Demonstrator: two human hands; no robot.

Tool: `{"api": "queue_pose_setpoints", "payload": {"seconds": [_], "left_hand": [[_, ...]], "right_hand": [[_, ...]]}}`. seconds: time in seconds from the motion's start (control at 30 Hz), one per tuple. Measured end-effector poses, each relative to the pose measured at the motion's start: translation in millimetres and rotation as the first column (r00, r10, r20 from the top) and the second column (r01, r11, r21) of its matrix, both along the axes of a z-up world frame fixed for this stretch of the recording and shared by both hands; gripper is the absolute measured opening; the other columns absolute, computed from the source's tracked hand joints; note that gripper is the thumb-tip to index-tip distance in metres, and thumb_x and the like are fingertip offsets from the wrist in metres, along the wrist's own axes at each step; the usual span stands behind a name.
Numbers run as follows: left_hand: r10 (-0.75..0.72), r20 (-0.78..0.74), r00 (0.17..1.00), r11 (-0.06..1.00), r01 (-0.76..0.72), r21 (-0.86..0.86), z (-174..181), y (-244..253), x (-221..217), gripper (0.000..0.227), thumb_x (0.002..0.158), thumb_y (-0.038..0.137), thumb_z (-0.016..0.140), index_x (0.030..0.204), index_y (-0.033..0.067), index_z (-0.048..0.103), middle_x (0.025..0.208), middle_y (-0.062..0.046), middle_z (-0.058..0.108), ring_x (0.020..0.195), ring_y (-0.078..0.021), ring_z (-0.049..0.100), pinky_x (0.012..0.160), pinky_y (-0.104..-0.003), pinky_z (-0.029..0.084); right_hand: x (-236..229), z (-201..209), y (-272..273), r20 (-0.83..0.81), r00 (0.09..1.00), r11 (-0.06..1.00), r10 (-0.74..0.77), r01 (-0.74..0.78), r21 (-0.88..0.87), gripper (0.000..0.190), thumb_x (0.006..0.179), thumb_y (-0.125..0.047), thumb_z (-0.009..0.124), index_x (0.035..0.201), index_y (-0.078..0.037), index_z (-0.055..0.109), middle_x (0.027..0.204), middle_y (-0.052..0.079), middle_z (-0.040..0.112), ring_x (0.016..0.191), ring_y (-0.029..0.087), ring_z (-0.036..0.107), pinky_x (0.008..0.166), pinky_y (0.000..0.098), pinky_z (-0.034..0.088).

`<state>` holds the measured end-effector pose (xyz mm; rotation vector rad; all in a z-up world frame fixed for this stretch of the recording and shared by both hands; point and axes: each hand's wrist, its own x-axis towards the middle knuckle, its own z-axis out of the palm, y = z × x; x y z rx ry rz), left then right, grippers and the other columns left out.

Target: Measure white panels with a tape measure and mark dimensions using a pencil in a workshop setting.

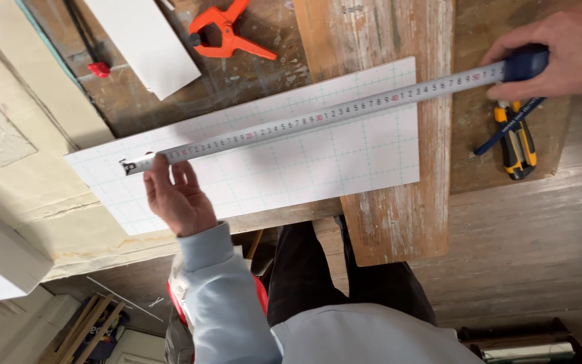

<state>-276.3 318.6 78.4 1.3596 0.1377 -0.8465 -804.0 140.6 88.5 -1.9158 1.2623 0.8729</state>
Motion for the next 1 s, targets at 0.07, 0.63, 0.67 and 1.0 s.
{"api": "queue_pose_setpoints", "payload": {"seconds": [0.07,0.63,0.67,1.0], "left_hand": [[-0.019,-0.019,1.000,0.999,0.018,-0.035,1.8,-1.4,-0.1,0.012,0.097,0.001,0.076,0.095,0.0073,0.066,0.099,-0.009,0.075,0.084,-0.0155,0.069,0.072,-0.024,0.060],[-0.045,0.030,0.999,0.998,0.043,0.053,-14.4,7.0,-4.3,0.007,0.095,0.005,0.075,0.099,0.0067,0.070,0.099,-0.009,0.076,0.087,-0.0177,0.073,0.076,-0.030,0.064],[-0.037,0.037,0.999,0.998,0.035,0.056,-13.7,8.8,-4.5,0.007,0.095,0.005,0.075,0.099,0.0067,0.070,0.099,-0.009,0.076,0.087,-0.0177,0.073,0.076,-0.030,0.064],[-0.183,0.126,0.975,0.966,0.155,0.206,-22.1,-7.9,-23.8,0.016,0.093,0.016,0.078,0.092,0.0053,0.066,0.087,-0.012,0.075,0.076,-0.0187,0.075,0.071,-0.035,0.068]], "right_hand": [[0.1,5.1,0.1,-0.064,0.997,0.999,0.043,-0.043,0.006,0.052,0.076,-0.050,0.089,0.123,-0.029,0.079,0.090,-0.003,0.076,0.080,0.013,0.074,0.082,0.0275,0.062],[-77.0,-90.5,34.4,0.483,0.873,0.960,0.071,0.071,-0.270,0.062,0.058,-0.017,0.088,0.119,-0.012,0.078,0.099,0.008,0.073,0.094,0.019,0.072,0.090,0.0300,0.060],[-83.3,-102.0,35.7,0.490,0.869,0.962,0.077,0.065,-0.267,0.062,0.058,-0.017,0.088,0.119,-0.012,0.078,0.099,0.008,0.073,0.094,0.019,0.072,0.090,0.0300,0.060],[-87.4,-88.4,29.3,0.377,0.912,0.917,0.164,0.001,-0.400,0.056,0.061,-0.011,0.088,0.116,-0.010,0.077,0.105,0.008,0.074,0.101,0.018,0.071,0.099,0.0319,0.059]]}}
